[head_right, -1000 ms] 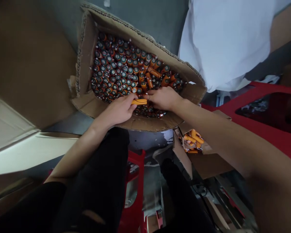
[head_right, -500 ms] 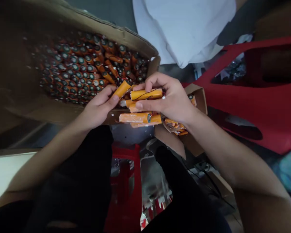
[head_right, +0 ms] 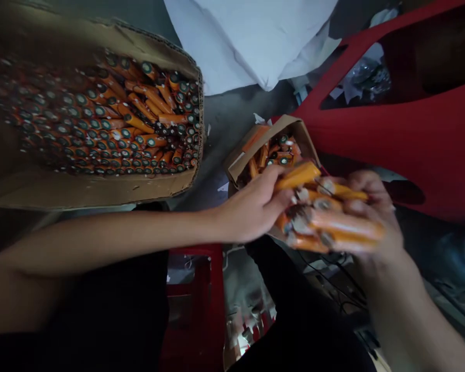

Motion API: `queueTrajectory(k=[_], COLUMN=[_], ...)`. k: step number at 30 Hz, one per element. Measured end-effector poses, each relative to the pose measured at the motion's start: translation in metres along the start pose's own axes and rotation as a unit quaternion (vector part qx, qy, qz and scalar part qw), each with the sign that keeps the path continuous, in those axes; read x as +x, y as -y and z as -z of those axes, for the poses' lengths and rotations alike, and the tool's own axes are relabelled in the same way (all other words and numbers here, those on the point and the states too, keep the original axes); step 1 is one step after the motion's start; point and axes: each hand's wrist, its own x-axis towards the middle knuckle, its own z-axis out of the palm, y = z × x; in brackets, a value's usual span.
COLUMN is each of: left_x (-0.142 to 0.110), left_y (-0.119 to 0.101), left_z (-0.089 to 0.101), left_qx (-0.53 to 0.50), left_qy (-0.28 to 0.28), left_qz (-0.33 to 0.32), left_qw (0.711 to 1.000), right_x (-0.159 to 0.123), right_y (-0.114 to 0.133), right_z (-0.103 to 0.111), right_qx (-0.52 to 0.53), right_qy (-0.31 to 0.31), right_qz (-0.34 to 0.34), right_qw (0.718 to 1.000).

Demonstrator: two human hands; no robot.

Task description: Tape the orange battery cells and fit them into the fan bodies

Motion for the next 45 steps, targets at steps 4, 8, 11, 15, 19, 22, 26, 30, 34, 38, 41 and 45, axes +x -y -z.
queueTrajectory(k=[4, 8, 11, 15, 19, 22, 26, 30, 34, 38, 41, 45], left_x=[0.04, 0.025, 0.005, -0.012, -0.034, -0.06, -0.091, -0.106, -0.113, -0.121, -0.126, -0.129], left_y=[0.043, 0.057, 0.059, 0.053, 0.027, 0.003, -0.007, 0.003, 0.009, 0.005, 0.002, 0.003], left_z=[-0.015, -0.01, -0.006, -0.004, 0.018, 0.058, 0.115, 0.127, 0.109, 0.114, 0.127, 0.134], left_qx=[0.042, 0.069, 0.083, 0.125, 0.203, 0.307, 0.374, 0.399, 0.423, 0.417, 0.411, 0.408], left_qy=[-0.048, -0.037, -0.018, -0.006, 0.008, 0.135, 0.203, 0.162, 0.203, 0.217, 0.207, 0.187], left_qz=[0.111, 0.062, 0.021, 0.018, -0.016, -0.067, -0.048, -0.042, -0.022, -0.021, -0.017, -0.018], left_qw=[0.992, 0.995, 0.996, 0.992, 0.979, 0.94, 0.904, 0.901, 0.883, 0.882, 0.888, 0.893], right_x=[0.045, 0.063, 0.058, 0.049, 0.048, 0.062, 0.09, 0.097, 0.086, 0.095, 0.111, 0.122], right_y=[-0.003, -0.003, -0.002, 0.024, 0.083, 0.141, 0.227, 0.293, 0.315, 0.303, 0.291, 0.284], right_z=[-0.052, -0.081, -0.073, -0.039, -0.007, -0.007, -0.072, -0.18, -0.249, -0.258, -0.252, -0.254], right_qx=[0.218, 0.247, 0.178, 0.011, -0.204, -0.134, -0.052, -0.118, -0.15, -0.15, -0.129, -0.101], right_qy=[-0.021, -0.021, 0.001, 0.11, 0.05, -0.009, 0.12, 0.206, 0.197, 0.204, 0.216, 0.206], right_qz=[-0.114, -0.109, -0.074, 0.018, 0.123, 0.237, 0.374, 0.355, 0.35, 0.334, 0.324, 0.316], right_qw=[0.969, 0.963, 0.981, 0.994, 0.97, 0.962, 0.918, 0.904, 0.903, 0.908, 0.912, 0.92])
